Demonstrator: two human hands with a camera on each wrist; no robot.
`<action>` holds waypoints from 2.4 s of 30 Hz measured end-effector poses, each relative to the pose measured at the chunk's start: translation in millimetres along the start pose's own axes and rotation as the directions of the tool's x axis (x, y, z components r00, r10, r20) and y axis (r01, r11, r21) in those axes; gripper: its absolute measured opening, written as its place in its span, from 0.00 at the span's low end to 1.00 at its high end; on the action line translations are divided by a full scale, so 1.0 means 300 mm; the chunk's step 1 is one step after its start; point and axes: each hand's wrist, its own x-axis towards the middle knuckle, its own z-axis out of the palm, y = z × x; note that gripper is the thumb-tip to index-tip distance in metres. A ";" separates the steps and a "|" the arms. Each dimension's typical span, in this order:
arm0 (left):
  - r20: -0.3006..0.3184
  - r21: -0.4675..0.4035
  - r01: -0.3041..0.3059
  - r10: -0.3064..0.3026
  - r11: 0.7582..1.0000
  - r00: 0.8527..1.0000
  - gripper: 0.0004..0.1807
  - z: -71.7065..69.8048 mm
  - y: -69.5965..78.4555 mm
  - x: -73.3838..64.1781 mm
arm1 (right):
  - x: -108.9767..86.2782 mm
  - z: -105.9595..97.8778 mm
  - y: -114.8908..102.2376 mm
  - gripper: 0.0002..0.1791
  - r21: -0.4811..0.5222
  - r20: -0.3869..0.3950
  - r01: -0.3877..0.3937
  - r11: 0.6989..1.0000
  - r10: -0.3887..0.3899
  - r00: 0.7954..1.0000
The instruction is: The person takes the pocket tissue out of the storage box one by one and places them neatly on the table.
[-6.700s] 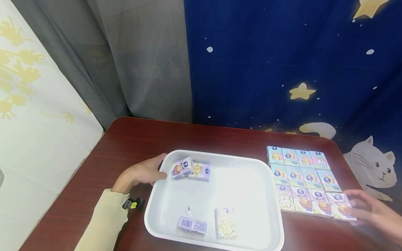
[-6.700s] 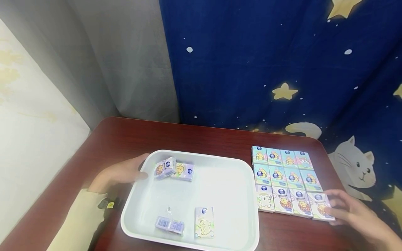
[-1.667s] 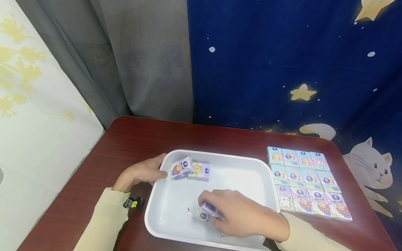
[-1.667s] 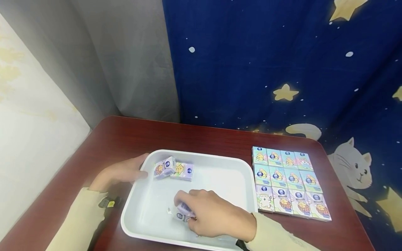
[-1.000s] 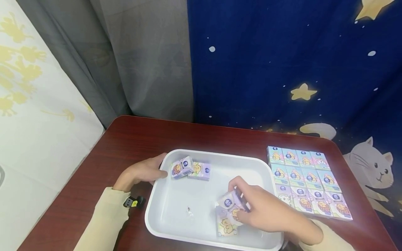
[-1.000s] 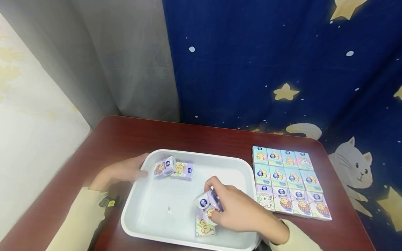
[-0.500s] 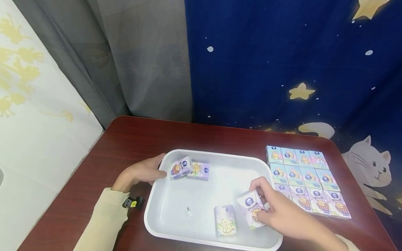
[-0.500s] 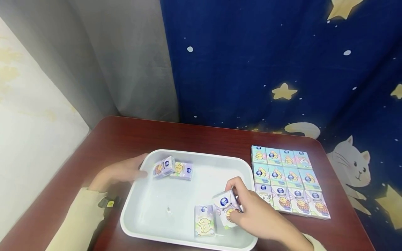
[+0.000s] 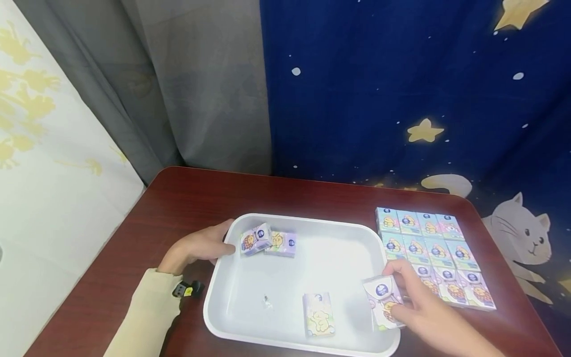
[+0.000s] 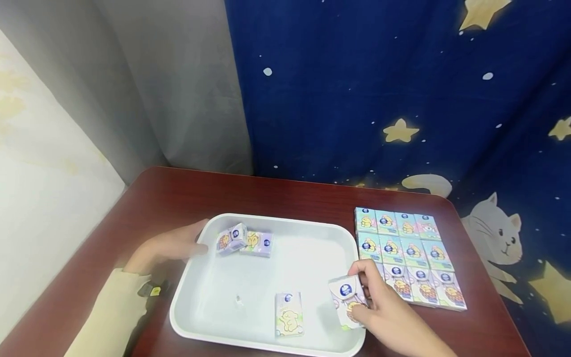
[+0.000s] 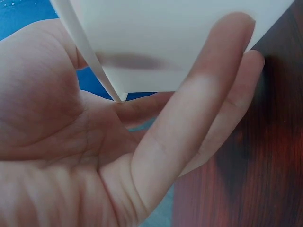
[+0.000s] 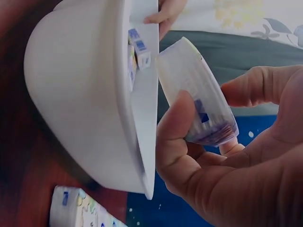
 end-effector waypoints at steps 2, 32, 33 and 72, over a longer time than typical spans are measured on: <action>0.003 -0.006 -0.004 0.004 1.000 1.000 0.42 0.000 -0.002 0.001 | -0.009 -0.010 0.017 0.38 0.033 0.007 -0.010 0.999 0.010 1.000; -0.016 0.032 0.007 -0.007 0.999 1.000 0.41 0.001 -0.002 0.005 | -0.065 -0.053 0.327 0.37 0.318 0.083 -0.113 0.941 0.091 0.992; -0.017 0.032 0.009 -0.008 0.999 1.000 0.41 0.001 -0.001 0.004 | -0.060 -0.045 0.330 0.37 0.290 0.067 -0.102 0.951 0.087 0.994; -0.020 0.017 0.020 -0.020 1.000 1.000 0.43 0.001 0.008 -0.001 | -0.020 -0.009 0.323 0.48 -0.151 -0.156 -0.264 0.953 0.241 0.958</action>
